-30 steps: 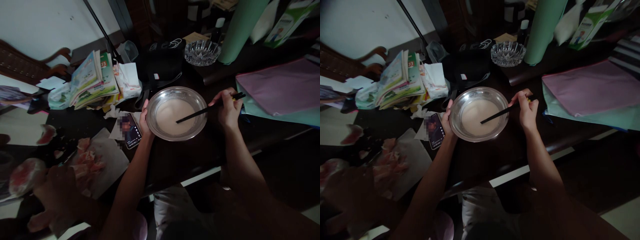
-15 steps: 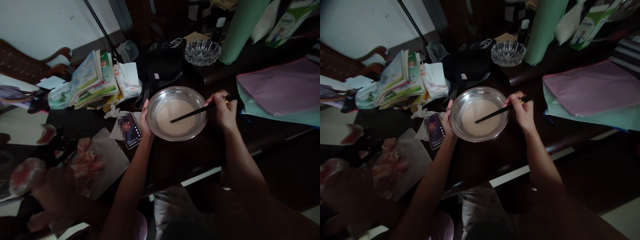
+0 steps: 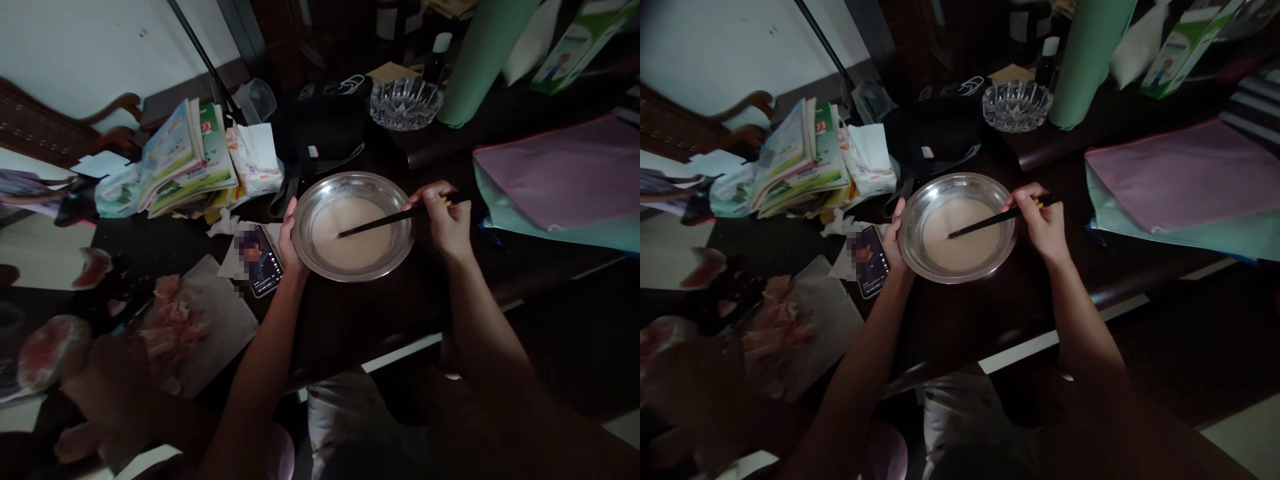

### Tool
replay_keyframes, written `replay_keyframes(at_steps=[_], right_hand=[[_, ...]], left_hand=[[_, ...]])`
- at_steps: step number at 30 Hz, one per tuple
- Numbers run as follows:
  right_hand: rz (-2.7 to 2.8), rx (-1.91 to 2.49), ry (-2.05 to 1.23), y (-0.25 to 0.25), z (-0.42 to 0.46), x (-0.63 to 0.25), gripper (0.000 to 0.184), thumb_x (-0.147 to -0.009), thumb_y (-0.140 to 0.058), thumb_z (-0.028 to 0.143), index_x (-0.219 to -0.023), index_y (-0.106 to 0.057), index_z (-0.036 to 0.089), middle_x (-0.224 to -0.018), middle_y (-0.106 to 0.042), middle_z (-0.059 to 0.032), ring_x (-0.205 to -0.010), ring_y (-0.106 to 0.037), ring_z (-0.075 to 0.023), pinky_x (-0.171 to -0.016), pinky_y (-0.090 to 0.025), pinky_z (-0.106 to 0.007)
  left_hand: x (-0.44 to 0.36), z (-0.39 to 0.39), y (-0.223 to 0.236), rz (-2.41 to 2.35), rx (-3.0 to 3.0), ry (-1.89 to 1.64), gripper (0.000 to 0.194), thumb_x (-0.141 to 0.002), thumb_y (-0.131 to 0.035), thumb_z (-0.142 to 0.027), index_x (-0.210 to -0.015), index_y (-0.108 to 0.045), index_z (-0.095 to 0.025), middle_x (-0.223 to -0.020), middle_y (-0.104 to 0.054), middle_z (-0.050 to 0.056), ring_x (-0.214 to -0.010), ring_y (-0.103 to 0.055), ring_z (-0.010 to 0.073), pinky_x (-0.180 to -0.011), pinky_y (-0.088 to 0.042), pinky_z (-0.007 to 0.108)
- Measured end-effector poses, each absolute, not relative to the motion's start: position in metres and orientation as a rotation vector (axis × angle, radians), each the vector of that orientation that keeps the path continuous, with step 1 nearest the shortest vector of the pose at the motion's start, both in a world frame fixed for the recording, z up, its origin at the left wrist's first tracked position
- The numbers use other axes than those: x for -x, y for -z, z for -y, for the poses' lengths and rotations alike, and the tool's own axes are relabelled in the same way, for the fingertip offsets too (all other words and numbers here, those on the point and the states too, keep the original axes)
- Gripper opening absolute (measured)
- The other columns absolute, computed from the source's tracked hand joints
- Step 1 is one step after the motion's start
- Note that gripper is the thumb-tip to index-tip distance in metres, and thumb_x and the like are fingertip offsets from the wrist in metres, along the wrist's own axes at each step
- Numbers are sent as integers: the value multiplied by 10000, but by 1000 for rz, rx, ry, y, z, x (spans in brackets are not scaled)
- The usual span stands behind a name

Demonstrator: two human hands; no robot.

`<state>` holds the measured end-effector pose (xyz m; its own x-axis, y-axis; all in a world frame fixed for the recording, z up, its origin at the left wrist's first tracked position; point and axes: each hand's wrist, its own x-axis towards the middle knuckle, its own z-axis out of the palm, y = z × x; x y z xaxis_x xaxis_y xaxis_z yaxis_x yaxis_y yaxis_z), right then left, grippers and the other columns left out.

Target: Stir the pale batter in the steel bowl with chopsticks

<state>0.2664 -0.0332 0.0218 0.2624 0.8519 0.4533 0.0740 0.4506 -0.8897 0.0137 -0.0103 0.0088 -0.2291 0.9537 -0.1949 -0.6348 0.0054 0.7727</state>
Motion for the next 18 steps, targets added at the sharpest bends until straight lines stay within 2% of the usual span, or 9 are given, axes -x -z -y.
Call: replay_keyframes(at_steps=[3, 7, 10, 14, 18], right_hand=[[1142, 998, -591, -23, 32, -268, 316, -884, -656, 538, -706, -667, 277, -633, -672, 15, -641, -670, -186, -663, -521, -375], [1055, 963, -615, -22, 32, -269, 333, -891, -646, 526, -682, -643, 266, -578, -641, 31, -542, -628, -168, -585, -500, -359], [1141, 987, -686, -20, 33, -267, 308, -898, -640, 523, -717, -675, 276, -605, -665, 14, -573, -649, -181, -617, -517, -376], [1186, 1008, -613, -20, 31, -268, 302, -888, -645, 542, -723, -675, 291, -657, -690, 5, -661, -686, -202, -677, -532, -400], [1055, 985, -555, -20, 30, -271, 328, -897, -633, 538, -691, -634, 282, -599, -634, 28, -576, -648, -188, -623, -509, -390]], left_hand=[[-13, 10, -8, -937, -476, -1568, 358, -955, -409, -184, -1107, -730, -230, -1155, -761, -8, -1234, -619, 165, -1094, -440, 279], [-12, 10, -5, -922, -509, -1570, 312, -913, -483, -209, -1086, -738, -261, -1171, -756, -16, -1266, -601, 180, -1130, -416, 306], [-11, 10, -4, -923, -526, -1568, 286, -893, -522, -223, -1080, -735, -262, -1205, -738, 1, -1243, -617, 187, -1128, -416, 322], [-11, 9, -4, -923, -506, -1574, 291, -895, -504, -211, -1062, -738, -258, -1191, -743, -2, -1242, -615, 185, -1121, -423, 308], [-12, 9, -5, -919, -506, -1581, 298, -901, -494, -196, -1065, -738, -245, -1184, -748, -1, -1238, -615, 175, -1113, -423, 286]])
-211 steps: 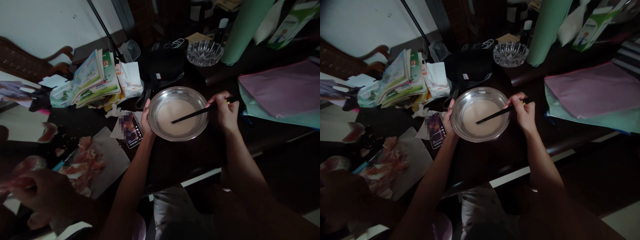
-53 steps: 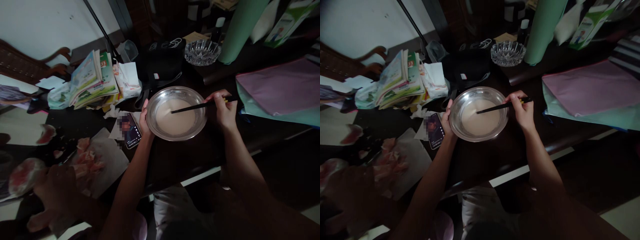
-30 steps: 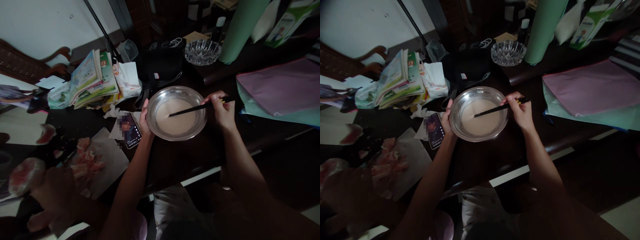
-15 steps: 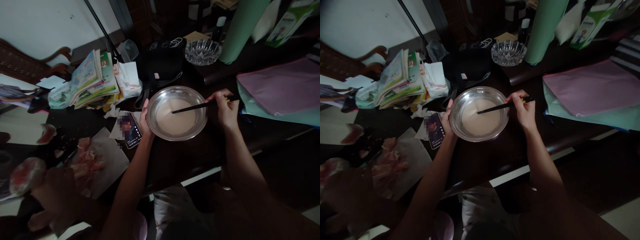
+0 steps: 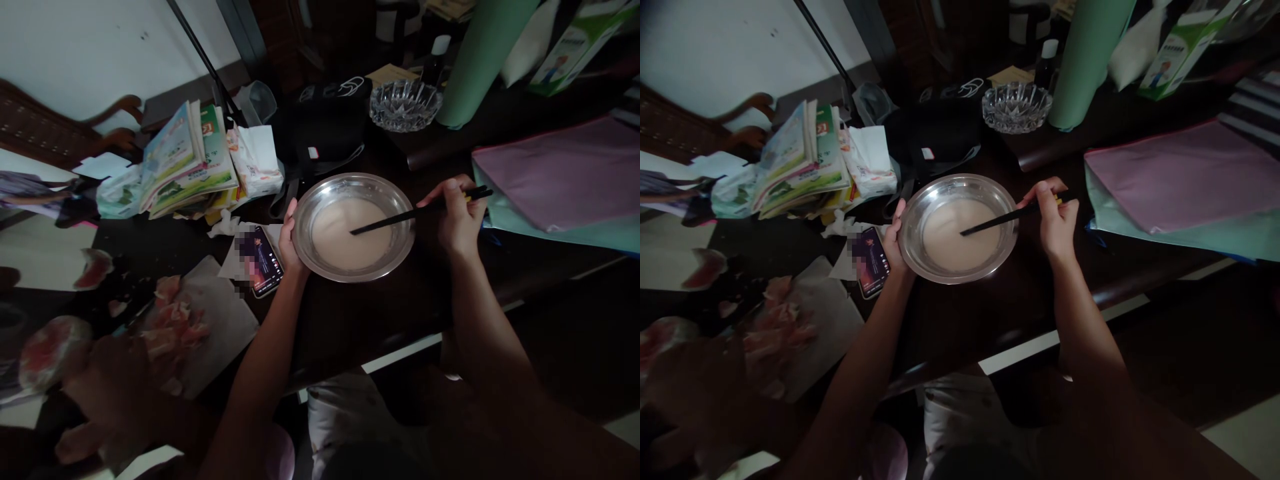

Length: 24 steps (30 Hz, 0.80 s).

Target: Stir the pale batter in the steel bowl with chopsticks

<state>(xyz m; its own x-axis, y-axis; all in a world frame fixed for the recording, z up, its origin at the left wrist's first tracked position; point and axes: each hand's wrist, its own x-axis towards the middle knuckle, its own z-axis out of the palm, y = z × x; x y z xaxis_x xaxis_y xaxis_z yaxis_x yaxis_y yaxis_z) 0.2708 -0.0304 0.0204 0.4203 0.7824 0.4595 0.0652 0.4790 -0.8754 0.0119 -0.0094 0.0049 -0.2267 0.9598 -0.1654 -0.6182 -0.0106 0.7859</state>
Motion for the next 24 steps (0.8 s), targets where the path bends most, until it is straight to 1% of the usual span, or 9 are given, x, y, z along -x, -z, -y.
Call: replay_keyframes(at_steps=[2, 5, 8, 12, 15, 18, 21, 24], right_hand=[[1056, 980, -601, -20, 31, -270, 338, -889, -636, 555, -691, -634, 280, -583, -624, 28, -555, -639, -188, -603, -503, -387], [1166, 999, -674, -21, 32, -267, 334, -870, -651, 577, -715, -669, 282, -607, -658, 11, -598, -661, -200, -634, -525, -394], [1213, 1005, -632, -21, 32, -267, 323, -866, -661, 574, -715, -679, 289, -640, -684, 6, -649, -677, -204, -669, -538, -396], [1077, 988, -556, -21, 31, -270, 335, -888, -637, 557, -684, -641, 292, -601, -650, 21, -587, -651, -190, -620, -517, -388], [1103, 1001, -619, -20, 32, -270, 335, -892, -631, 560, -697, -644, 287, -581, -633, 20, -562, -641, -186, -605, -510, -384], [1197, 1011, -660, -21, 33, -268, 329, -889, -632, 567, -731, -678, 282, -623, -663, 7, -609, -665, -190, -647, -526, -391], [1182, 1009, -612, -23, 32, -268, 319, -875, -644, 578, -731, -672, 295, -661, -684, 1, -653, -683, -202, -675, -537, -400], [1084, 994, -559, -23, 32, -270, 325, -877, -648, 559, -696, -640, 289, -617, -660, 13, -606, -665, -195, -644, -532, -389]], left_hand=[[-13, 10, -6, -902, -502, -1588, 306, -913, -479, -180, -1080, -732, -225, -1164, -752, 6, -1179, -643, 162, -1103, -427, 284], [-13, 11, -7, -887, -495, -1596, 309, -917, -468, -166, -1084, -725, -208, -1137, -758, 10, -1128, -663, 159, -1098, -431, 293], [-13, 10, -6, -918, -504, -1584, 301, -908, -485, -192, -1080, -728, -233, -1188, -745, 8, -1208, -635, 176, -1106, -425, 292], [-13, 10, -6, -932, -504, -1567, 322, -910, -476, -211, -1114, -723, -241, -1224, -735, 12, -1297, -583, 187, -1129, -412, 309], [-13, 10, -8, -919, -490, -1566, 335, -917, -457, -195, -1121, -721, -228, -1220, -737, 19, -1297, -582, 188, -1138, -407, 322], [-14, 11, -9, -924, -475, -1564, 330, -916, -454, -188, -1096, -726, -235, -1193, -746, 18, -1274, -598, 190, -1137, -408, 327], [-14, 10, -8, -914, -493, -1577, 318, -916, -459, -186, -1081, -727, -234, -1194, -742, 12, -1234, -620, 179, -1145, -397, 326], [-12, 10, -5, -916, -528, -1576, 297, -906, -494, -209, -1086, -728, -244, -1231, -728, 14, -1262, -604, 186, -1147, -394, 329]])
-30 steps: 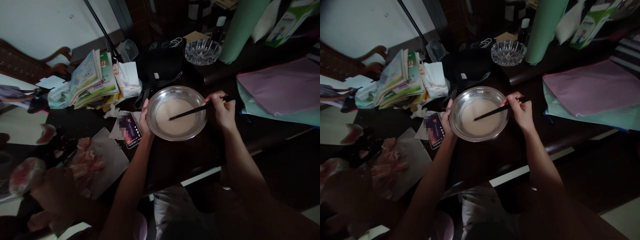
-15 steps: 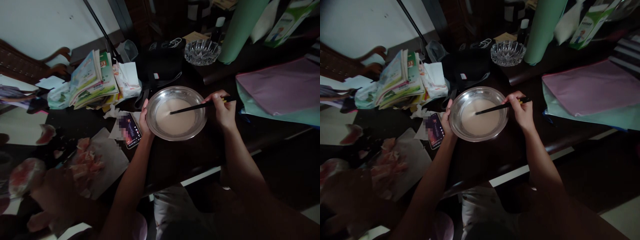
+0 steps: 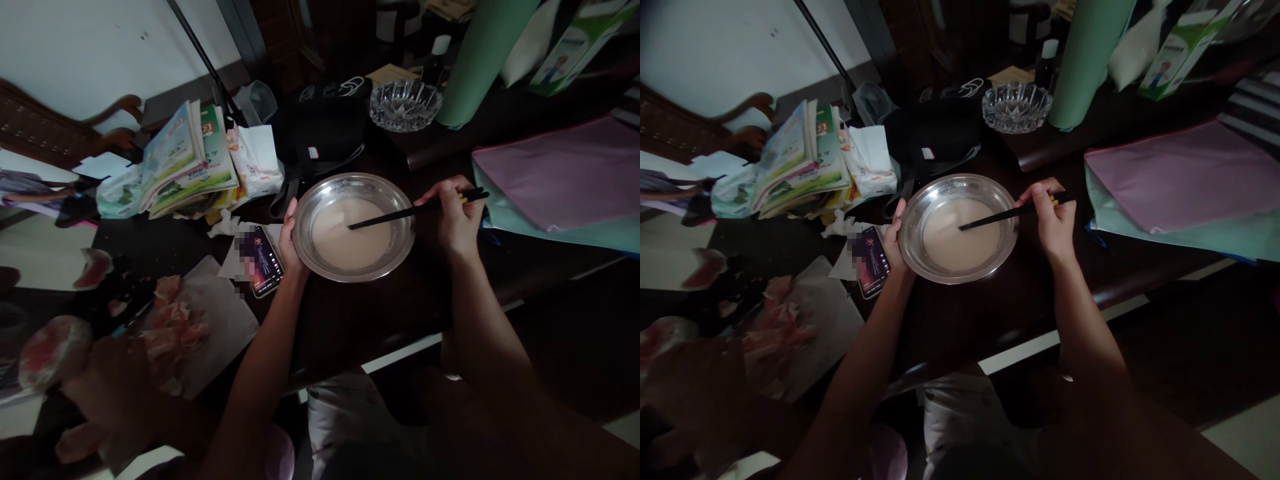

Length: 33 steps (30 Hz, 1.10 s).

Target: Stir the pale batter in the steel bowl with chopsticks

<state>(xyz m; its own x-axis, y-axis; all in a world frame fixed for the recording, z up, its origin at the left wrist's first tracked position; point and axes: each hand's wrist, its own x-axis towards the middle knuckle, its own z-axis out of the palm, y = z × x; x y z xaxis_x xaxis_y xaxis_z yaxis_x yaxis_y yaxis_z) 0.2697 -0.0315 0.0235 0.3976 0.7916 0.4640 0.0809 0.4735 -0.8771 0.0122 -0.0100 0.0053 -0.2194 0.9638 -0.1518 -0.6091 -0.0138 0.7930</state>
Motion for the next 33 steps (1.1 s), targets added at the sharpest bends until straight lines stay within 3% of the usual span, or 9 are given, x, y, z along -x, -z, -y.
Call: replay_keyframes(at_steps=[3, 9, 15, 21, 27, 33], right_hand=[[1070, 963, -614, -22, 33, -269, 315, -892, -644, 522, -696, -649, 276, -584, -641, 27, -549, -636, -174, -588, -516, -360], [1182, 954, -639, -20, 32, -267, 275, -883, -674, 508, -745, -697, 272, -680, -699, 11, -662, -684, -177, -679, -549, -362], [1091, 949, -626, -20, 31, -270, 308, -901, -646, 511, -720, -668, 263, -586, -644, 34, -535, -629, -155, -583, -514, -339], [1171, 970, -611, -19, 31, -269, 289, -886, -661, 524, -735, -683, 279, -670, -685, 7, -643, -670, -179, -669, -534, -375], [1068, 917, -632, -23, 33, -269, 299, -913, -645, 462, -713, -661, 241, -588, -640, 30, -527, -619, -146, -578, -489, -335], [1170, 949, -596, -21, 31, -267, 288, -892, -667, 498, -738, -694, 257, -658, -685, 7, -639, -677, -174, -665, -526, -361]], left_hand=[[-11, 10, -4, -923, -535, -1570, 284, -906, -512, -225, -1082, -732, -256, -1245, -723, 7, -1294, -583, 198, -1138, -404, 321], [-13, 10, -6, -915, -508, -1580, 304, -915, -477, -190, -1066, -735, -247, -1187, -746, 1, -1239, -615, 180, -1110, -427, 294], [-13, 9, -6, -918, -489, -1581, 304, -920, -479, -193, -1072, -738, -244, -1183, -746, 8, -1214, -630, 183, -1090, -442, 301], [-13, 10, -7, -899, -478, -1586, 318, -928, -453, -173, -1064, -735, -234, -1116, -762, 2, -1119, -665, 161, -1060, -454, 281], [-14, 11, -8, -910, -471, -1589, 316, -924, -477, -185, -1121, -723, -210, -1139, -760, 16, -1141, -659, 175, -1066, -456, 299], [-14, 11, -9, -948, -478, -1567, 353, -954, -441, -194, -1160, -725, -235, -1123, -771, -16, -1182, -647, 162, -1045, -473, 258]])
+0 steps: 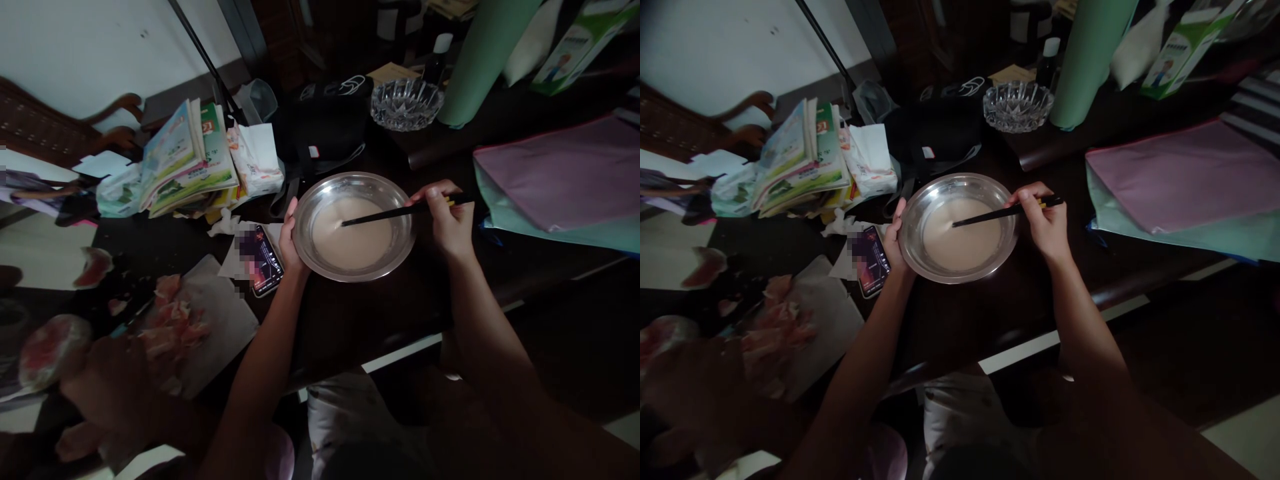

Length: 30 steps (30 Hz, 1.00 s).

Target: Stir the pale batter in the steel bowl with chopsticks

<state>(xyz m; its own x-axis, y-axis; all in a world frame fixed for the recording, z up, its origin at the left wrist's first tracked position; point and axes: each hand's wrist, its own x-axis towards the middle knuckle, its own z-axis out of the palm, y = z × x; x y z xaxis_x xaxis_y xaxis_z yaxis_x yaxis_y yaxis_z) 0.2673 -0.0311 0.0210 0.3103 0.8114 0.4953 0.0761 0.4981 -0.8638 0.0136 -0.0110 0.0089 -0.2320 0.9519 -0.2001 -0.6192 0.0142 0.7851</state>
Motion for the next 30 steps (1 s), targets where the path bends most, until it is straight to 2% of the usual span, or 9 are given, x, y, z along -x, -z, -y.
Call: replay_keyframes(at_steps=[5, 11, 16, 19, 24, 30], right_hand=[[1020, 915, -536, -21, 30, -270, 309, -896, -652, 508, -712, -645, 259, -578, -616, 36, -513, -610, -150, -551, -473, -333], [1155, 959, -606, -23, 32, -266, 296, -883, -665, 529, -746, -683, 266, -647, -672, 12, -612, -666, -174, -625, -530, -361], [1042, 916, -546, -21, 30, -269, 305, -897, -652, 506, -719, -652, 258, -592, -631, 36, -540, -635, -153, -567, -497, -334], [1108, 943, -611, -20, 31, -268, 308, -906, -638, 511, -739, -664, 253, -599, -641, 32, -546, -628, -150, -587, -510, -334], [1156, 951, -582, -21, 31, -267, 289, -891, -657, 515, -745, -679, 266, -658, -669, 14, -631, -669, -169, -655, -532, -356], [1070, 956, -608, -23, 32, -268, 297, -903, -632, 487, -723, -645, 251, -593, -631, 38, -538, -622, -147, -590, -504, -333]], left_hand=[[-14, 11, -9, -946, -460, -1570, 364, -971, -410, -183, -1131, -734, -227, -1110, -773, -11, -1165, -656, 156, -1015, -493, 247], [-13, 10, -7, -948, -489, -1571, 314, -930, -475, -204, -1110, -731, -240, -1170, -751, 1, -1199, -640, 169, -1056, -466, 284], [-13, 10, -7, -935, -496, -1565, 286, -915, -507, -221, -1092, -730, -253, -1157, -751, 4, -1175, -646, 173, -1062, -459, 289], [-13, 11, -6, -897, -493, -1576, 302, -924, -491, -201, -1120, -720, -223, -1148, -754, 9, -1156, -652, 160, -1078, -445, 286], [-13, 10, -6, -912, -488, -1566, 318, -920, -487, -208, -1132, -723, -232, -1176, -751, 13, -1256, -607, 183, -1114, -424, 312], [-12, 10, -7, -941, -491, -1570, 309, -916, -489, -202, -1106, -731, -237, -1204, -744, 14, -1259, -608, 176, -1102, -429, 295]])
